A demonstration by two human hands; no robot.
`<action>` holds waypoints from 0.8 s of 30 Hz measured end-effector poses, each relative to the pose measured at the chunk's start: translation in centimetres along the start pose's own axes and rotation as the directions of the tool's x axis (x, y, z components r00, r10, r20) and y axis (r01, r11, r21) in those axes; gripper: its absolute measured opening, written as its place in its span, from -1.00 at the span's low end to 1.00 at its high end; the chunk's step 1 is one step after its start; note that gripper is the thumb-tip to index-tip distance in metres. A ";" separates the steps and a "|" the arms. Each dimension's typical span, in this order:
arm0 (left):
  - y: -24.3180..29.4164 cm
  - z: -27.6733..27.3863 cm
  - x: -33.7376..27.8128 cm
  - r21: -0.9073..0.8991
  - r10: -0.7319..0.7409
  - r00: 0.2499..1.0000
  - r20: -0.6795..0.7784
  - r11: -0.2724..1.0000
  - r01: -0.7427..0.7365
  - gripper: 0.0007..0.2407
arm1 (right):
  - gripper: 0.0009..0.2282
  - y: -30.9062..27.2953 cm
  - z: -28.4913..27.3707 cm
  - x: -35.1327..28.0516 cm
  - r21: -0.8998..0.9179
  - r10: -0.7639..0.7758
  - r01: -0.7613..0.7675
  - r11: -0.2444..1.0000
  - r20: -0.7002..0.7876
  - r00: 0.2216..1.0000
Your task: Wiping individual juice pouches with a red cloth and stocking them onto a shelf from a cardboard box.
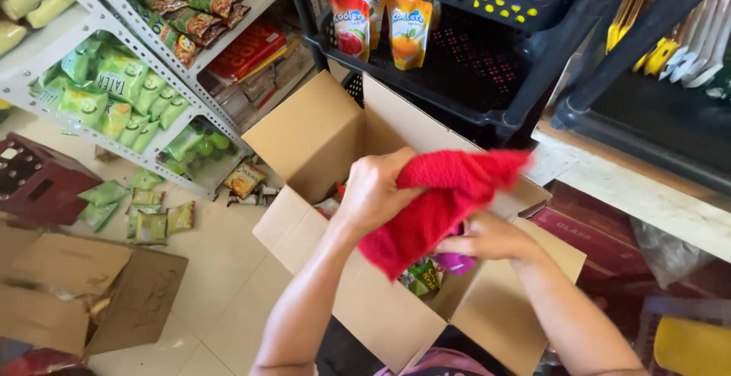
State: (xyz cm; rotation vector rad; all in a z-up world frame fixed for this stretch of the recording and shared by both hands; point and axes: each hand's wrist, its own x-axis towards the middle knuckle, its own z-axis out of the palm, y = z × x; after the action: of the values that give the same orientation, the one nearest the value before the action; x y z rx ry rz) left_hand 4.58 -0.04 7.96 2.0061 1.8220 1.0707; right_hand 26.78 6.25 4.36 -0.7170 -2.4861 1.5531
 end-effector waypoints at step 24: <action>0.0 1.5 -1.1 0.201 0.334 0.907 -0.255 0.936 -0.289 -0.64 | -0.28 -4.9 0.9 1.7 0.992 0.320 0.117 0.056 -0.129 0.939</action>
State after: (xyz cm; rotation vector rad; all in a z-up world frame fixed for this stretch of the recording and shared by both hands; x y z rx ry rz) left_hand 5.57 -0.65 6.51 2.4094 1.8049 1.4117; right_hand 23.41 4.48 7.95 -0.7082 -0.5437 2.3680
